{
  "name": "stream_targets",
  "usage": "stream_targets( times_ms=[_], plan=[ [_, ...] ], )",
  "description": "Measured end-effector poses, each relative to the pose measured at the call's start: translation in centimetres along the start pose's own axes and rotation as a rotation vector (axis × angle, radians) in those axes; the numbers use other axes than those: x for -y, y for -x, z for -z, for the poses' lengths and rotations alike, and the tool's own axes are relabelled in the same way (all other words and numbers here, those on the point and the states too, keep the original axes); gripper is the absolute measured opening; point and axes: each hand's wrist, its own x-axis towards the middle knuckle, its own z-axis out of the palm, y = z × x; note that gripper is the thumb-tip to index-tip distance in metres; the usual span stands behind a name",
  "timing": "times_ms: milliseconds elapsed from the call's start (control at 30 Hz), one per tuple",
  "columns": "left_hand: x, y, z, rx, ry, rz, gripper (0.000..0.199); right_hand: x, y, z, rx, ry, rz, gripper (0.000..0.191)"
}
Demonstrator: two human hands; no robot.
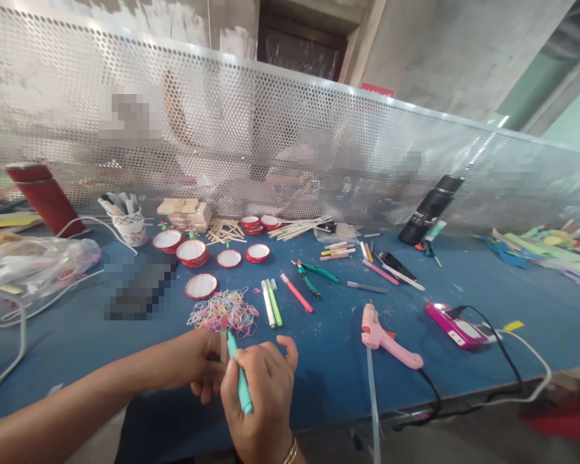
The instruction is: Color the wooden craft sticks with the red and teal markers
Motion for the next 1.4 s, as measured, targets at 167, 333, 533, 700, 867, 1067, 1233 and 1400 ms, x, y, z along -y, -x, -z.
stream_targets(
  times_ms=[167, 333, 533, 700, 867, 1067, 1233, 1400],
  plan=[
    [-0.11, 0.02, 0.00, 0.009, 0.000, -0.009, 0.015, 0.10, 0.00, 0.14, -0.017, -0.013, 0.002, 0.008],
    [0.03, 0.01, -0.06, 0.012, -0.013, -0.038, 0.017, 0.27, -0.18, 0.20, 0.025, -0.020, 0.003, 0.007],
    [0.53, -0.16, -0.10, 0.002, 0.011, -0.024, 0.014, 0.26, -0.03, 0.07, 0.001, 0.026, -0.029, 0.008],
    [0.47, -0.26, -0.10, 0.010, 0.003, -0.018, 0.015, 0.37, -0.13, 0.14, -0.013, 0.004, -0.002, 0.008],
    [0.20, -0.04, -0.07, 0.015, -0.009, -0.027, 0.016, 0.39, -0.23, -0.03, -0.001, 0.003, 0.008, 0.009],
    [-0.02, 0.24, -0.16, 0.000, -0.007, -0.031, 0.015, 0.22, -0.18, -0.07, -0.034, 0.015, -0.007, 0.009],
    [-0.10, 0.17, -0.15, 0.002, -0.035, -0.032, 0.014, 0.34, -0.27, -0.05, -0.020, -0.008, 0.023, 0.009],
    [-0.26, 0.26, -0.16, -0.007, -0.009, -0.027, 0.014, 0.22, -0.18, -0.12, -0.034, 0.024, -0.010, 0.008]
  ],
)
